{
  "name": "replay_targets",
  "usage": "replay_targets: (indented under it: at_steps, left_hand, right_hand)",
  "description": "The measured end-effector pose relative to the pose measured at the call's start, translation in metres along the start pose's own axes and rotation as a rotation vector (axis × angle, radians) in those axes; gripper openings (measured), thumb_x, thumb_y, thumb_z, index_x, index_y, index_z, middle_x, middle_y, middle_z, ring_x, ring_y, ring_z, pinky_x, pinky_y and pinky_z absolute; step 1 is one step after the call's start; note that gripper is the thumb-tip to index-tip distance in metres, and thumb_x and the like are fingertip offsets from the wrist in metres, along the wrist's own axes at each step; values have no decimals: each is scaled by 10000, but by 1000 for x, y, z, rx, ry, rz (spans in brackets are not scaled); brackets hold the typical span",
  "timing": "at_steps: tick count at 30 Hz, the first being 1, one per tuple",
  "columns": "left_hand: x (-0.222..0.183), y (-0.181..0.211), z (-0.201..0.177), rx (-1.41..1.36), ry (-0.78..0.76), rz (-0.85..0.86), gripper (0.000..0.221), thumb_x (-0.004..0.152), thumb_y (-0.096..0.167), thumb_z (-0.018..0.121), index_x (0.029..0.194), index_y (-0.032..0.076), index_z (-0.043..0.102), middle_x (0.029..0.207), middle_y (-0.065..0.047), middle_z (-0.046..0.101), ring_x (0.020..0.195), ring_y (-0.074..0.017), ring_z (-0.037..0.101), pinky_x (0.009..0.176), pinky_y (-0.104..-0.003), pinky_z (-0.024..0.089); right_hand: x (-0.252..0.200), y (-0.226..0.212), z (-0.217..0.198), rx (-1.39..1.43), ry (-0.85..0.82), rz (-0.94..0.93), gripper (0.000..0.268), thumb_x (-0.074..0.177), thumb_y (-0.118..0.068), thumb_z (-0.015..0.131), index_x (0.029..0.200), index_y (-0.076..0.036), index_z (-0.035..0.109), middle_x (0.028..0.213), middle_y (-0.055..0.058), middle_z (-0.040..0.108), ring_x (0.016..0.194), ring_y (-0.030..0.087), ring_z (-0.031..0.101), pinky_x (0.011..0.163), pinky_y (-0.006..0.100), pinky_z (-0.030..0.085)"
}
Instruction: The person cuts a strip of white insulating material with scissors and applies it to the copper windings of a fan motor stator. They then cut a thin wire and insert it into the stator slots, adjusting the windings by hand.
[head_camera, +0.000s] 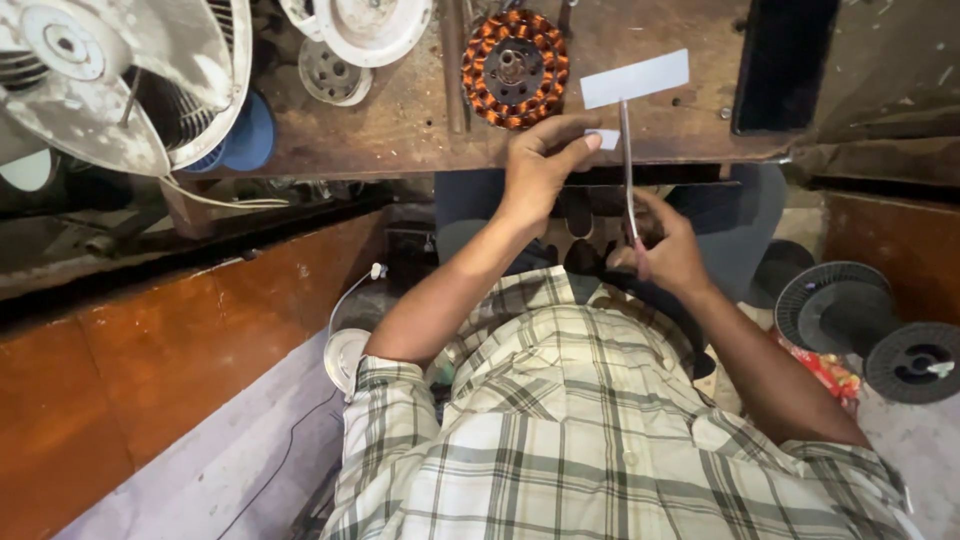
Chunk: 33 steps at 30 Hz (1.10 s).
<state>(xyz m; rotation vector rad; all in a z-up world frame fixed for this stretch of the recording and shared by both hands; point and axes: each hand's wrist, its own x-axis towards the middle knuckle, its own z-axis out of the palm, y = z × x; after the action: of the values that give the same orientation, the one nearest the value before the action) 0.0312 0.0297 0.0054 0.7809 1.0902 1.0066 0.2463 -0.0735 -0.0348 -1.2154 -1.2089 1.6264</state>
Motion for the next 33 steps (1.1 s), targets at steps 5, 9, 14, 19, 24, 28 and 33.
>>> replay_targets:
  at_steps: [5,9,14,19,24,28,33]
  left_hand:
    - [5,-11,11,-71,38,-13,294,956,53,710,1223,-69,696,1070,-137,763,914,-165,734,784,-283,597]
    - [7,-18,13,-106,37,5,298,939,59,718,1205,-73,695,1085,-129,757,935,-163,753,801,-281,612]
    - [7,-28,9,11,44,10,295,941,80,743,1194,-71,721,1036,-138,781,873,-156,752,771,-276,608]
    - [10,-35,5,1,26,50,282,944,80,749,1189,-59,733,989,-122,791,838,-136,750,750,-272,621]
    - [12,-39,4,-14,16,64,283,946,75,750,1200,-46,731,983,-121,793,817,-125,751,744,-266,634]
    - [12,-40,3,13,16,59,286,949,76,746,1210,-40,728,986,-129,800,825,-128,759,751,-268,640]
    - [13,-43,3,31,13,66,289,949,70,745,1216,-38,725,984,-136,803,837,-139,775,762,-274,657]
  right_hand:
    - [-1,-7,6,-171,0,304,1047,660,-191,912,1607,-104,473,991,86,704,774,168,622,668,347,500]
    - [13,-11,14,-73,-42,-27,1006,739,-203,941,1596,-56,435,1176,45,679,986,98,626,864,270,535]
    - [20,-15,16,-55,-32,-29,1015,741,-220,940,1607,-57,435,1133,12,690,947,77,626,824,253,538]
    - [21,-23,16,-167,-2,93,1047,684,-247,955,1593,-46,475,1008,24,677,805,85,566,679,264,471]
    - [21,-27,16,-149,-44,-45,1048,758,-356,944,1616,-20,445,1286,56,706,1018,74,616,896,253,533]
    - [22,-27,16,-112,-62,-54,1088,773,-449,937,1629,-22,419,1360,81,683,1150,98,630,1024,278,540]
    - [22,-26,14,-237,-57,-96,1087,766,-469,916,1631,-27,428,1431,125,677,1241,150,651,1077,316,535]
